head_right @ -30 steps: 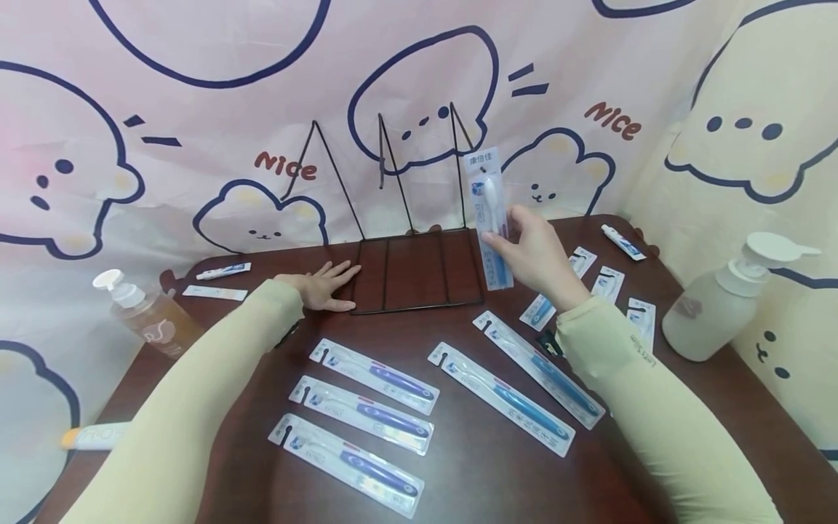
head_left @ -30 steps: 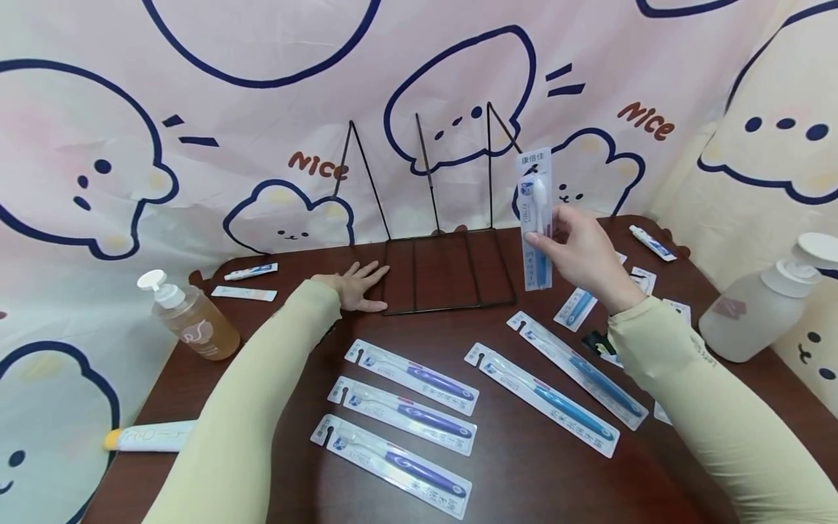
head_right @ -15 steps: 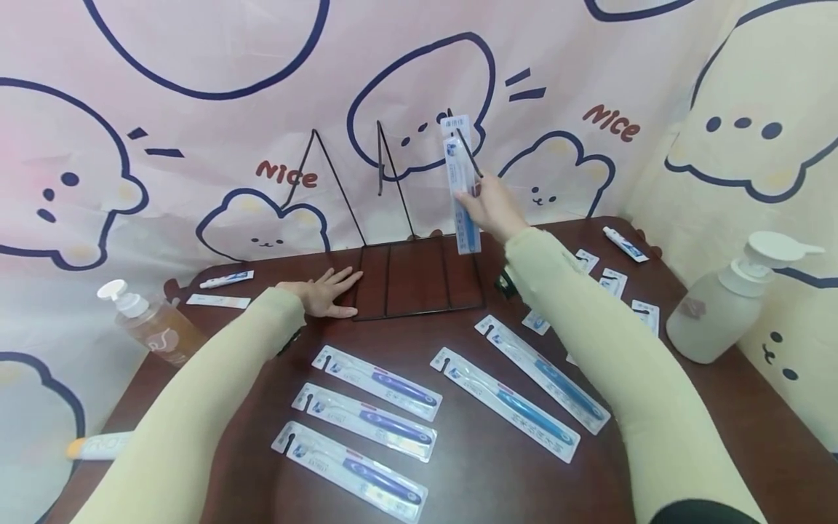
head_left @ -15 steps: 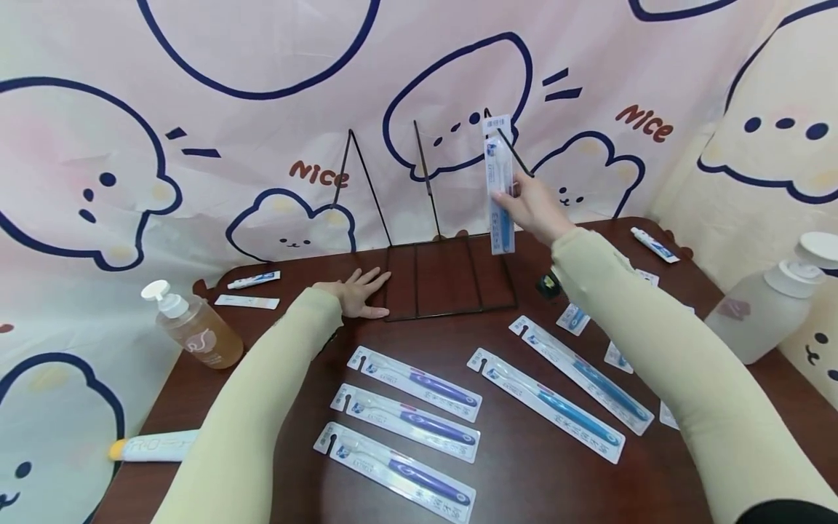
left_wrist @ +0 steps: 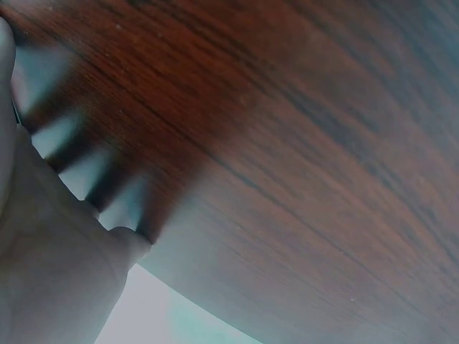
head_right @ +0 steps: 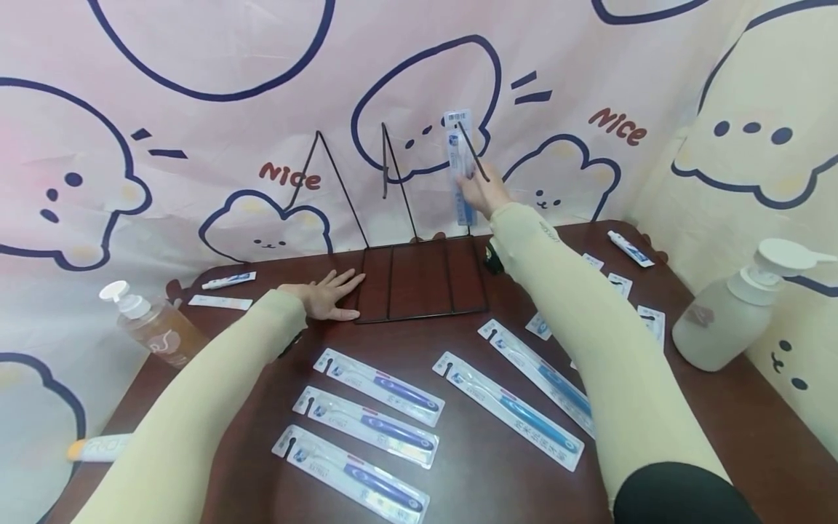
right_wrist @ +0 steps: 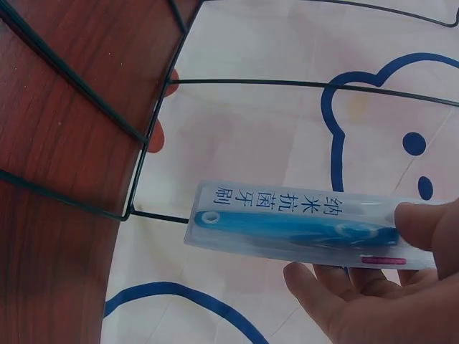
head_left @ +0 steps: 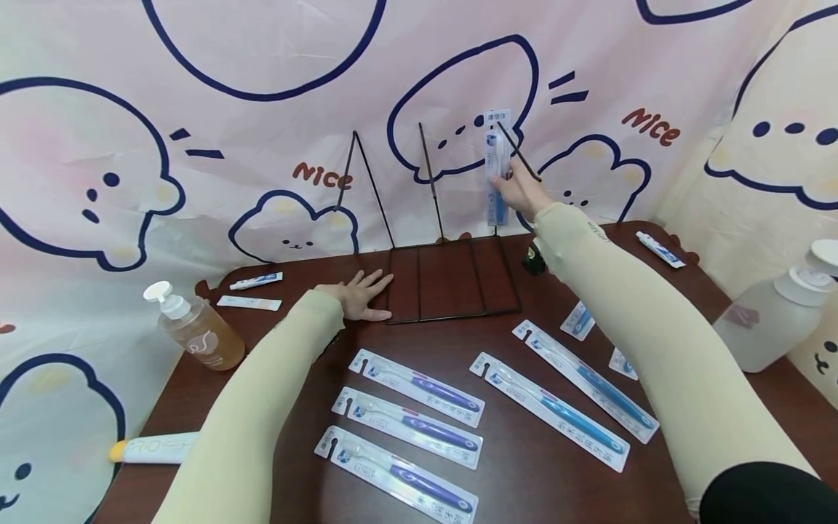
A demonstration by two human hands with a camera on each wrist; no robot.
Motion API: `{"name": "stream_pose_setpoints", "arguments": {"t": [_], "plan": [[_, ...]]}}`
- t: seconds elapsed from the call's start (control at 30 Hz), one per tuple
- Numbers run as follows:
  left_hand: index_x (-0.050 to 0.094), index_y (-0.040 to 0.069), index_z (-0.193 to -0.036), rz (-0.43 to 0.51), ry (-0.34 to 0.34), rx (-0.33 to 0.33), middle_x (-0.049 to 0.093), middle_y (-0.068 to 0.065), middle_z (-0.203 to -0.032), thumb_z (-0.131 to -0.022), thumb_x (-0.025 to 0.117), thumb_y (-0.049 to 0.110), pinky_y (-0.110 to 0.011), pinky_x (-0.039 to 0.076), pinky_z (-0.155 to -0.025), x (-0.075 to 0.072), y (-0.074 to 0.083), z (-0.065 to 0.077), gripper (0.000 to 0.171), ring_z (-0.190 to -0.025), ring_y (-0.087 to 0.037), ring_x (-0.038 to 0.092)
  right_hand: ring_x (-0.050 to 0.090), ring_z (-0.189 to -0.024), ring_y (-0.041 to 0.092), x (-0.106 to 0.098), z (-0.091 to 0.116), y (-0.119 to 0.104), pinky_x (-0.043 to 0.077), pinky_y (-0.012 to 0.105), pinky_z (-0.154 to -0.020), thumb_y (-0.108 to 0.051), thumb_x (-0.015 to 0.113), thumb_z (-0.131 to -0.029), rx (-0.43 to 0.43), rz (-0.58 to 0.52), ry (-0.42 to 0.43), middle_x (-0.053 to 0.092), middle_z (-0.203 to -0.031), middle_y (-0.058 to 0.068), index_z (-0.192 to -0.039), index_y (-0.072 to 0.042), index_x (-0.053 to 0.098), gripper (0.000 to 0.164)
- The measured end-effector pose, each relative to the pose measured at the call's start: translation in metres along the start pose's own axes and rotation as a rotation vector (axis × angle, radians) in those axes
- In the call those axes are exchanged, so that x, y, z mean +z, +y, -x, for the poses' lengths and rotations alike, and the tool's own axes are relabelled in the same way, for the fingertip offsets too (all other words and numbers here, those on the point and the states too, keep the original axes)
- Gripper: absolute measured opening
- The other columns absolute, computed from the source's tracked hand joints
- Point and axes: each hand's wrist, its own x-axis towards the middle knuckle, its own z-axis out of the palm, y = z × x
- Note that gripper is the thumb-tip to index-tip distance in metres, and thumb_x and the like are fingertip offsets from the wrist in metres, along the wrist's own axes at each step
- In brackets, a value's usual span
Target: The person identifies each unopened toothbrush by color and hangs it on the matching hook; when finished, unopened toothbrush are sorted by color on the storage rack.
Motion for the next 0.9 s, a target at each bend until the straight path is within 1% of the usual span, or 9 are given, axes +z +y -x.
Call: {"name": "stream_pose_setpoints", "arguments": {"t": [0.2,0.23,0.3,0.4,0.53,0.6,0.63,0.73,0.9], "plan": [[-0.009,0.031,-0.147,0.003,0.011,0.015,-0.011,-0.001,-0.153,-0.082,0.035,0.073,-0.061,0.010,-0.103,-0.001,-0.001,0.000,0.088,-0.137,-0.034,-0.006,0.047,-0.114,0.029,-0.014,0.008,0.006,0.040,0.042,-0.092,-0.023,0.051,-0.094,-0.069,0.082,0.076,0.045,-0.126,0.017,-0.132,-0.004,0.037,0.044],[-0.008,0.031,-0.147,0.009,0.014,0.017,-0.012,-0.001,-0.153,-0.082,0.035,0.072,-0.061,0.010,-0.102,-0.001,-0.002,0.000,0.089,-0.137,-0.034,-0.006,0.047,-0.111,0.028,-0.018,0.010,0.007,0.041,0.041,-0.090,-0.022,0.053,-0.093,-0.078,0.096,0.082,0.045,-0.124,0.017,-0.128,-0.002,0.040,0.043],[-0.009,0.031,-0.147,0.019,0.015,0.018,-0.012,0.000,-0.153,-0.082,0.036,0.072,-0.062,0.009,-0.102,-0.002,-0.003,0.001,0.088,-0.137,-0.034,-0.008,0.047,-0.109,0.028,-0.026,0.016,0.011,0.040,0.040,-0.089,-0.023,0.054,-0.092,-0.069,0.122,0.070,0.046,-0.123,0.017,-0.128,-0.002,0.041,0.044],[-0.009,0.031,-0.147,0.030,0.017,0.015,-0.013,0.000,-0.153,-0.083,0.037,0.071,-0.062,0.009,-0.102,-0.004,-0.005,0.003,0.089,-0.137,-0.034,-0.009,0.049,-0.104,0.029,-0.043,0.033,0.019,0.043,0.039,-0.085,-0.027,0.052,-0.092,0.006,0.227,0.017,0.048,-0.122,0.019,-0.131,-0.001,0.042,0.048],[-0.009,0.030,-0.147,0.033,0.014,0.009,-0.013,-0.001,-0.153,-0.083,0.037,0.070,-0.062,0.009,-0.102,-0.006,-0.005,0.006,0.088,-0.137,-0.034,-0.009,0.061,-0.082,0.031,-0.065,0.059,0.040,0.052,0.038,-0.070,-0.022,0.047,-0.093,0.133,0.418,-0.079,0.061,-0.100,0.022,-0.111,0.008,0.056,0.036],[-0.009,0.029,-0.147,0.037,0.014,0.011,-0.013,-0.001,-0.153,-0.084,0.037,0.069,-0.063,0.009,-0.101,-0.006,-0.005,0.007,0.088,-0.137,-0.034,-0.008,0.063,-0.072,0.031,-0.072,0.069,0.055,0.053,0.038,-0.065,-0.019,0.046,-0.094,0.199,0.494,-0.119,0.063,-0.086,0.021,-0.099,0.011,0.060,0.033],[-0.009,0.029,-0.147,0.035,0.015,0.012,-0.012,-0.002,-0.153,-0.084,0.037,0.069,-0.063,0.010,-0.101,-0.006,-0.005,0.007,0.088,-0.137,-0.035,-0.008,0.063,-0.070,0.030,-0.074,0.073,0.064,0.053,0.038,-0.063,-0.019,0.047,-0.094,0.232,0.529,-0.136,0.063,-0.083,0.021,-0.098,0.011,0.060,0.033],[-0.008,0.029,-0.147,0.034,0.016,0.017,-0.012,-0.002,-0.153,-0.084,0.037,0.069,-0.063,0.011,-0.101,-0.006,-0.006,0.006,0.088,-0.137,-0.035,-0.007,0.063,-0.071,0.029,-0.077,0.085,0.088,0.053,0.036,-0.063,-0.021,0.048,-0.095,0.328,0.575,-0.175,0.061,-0.087,0.022,-0.106,0.012,0.057,0.036],[-0.009,0.029,-0.147,0.038,0.012,0.022,-0.013,-0.002,-0.153,-0.083,0.038,0.069,-0.063,0.010,-0.101,-0.006,-0.007,0.004,0.089,-0.137,-0.035,-0.009,0.063,-0.070,0.030,-0.071,0.094,0.120,0.052,0.031,-0.057,-0.026,0.051,-0.094,0.428,0.619,-0.160,0.055,-0.101,0.028,-0.117,0.012,0.050,0.045]]}}
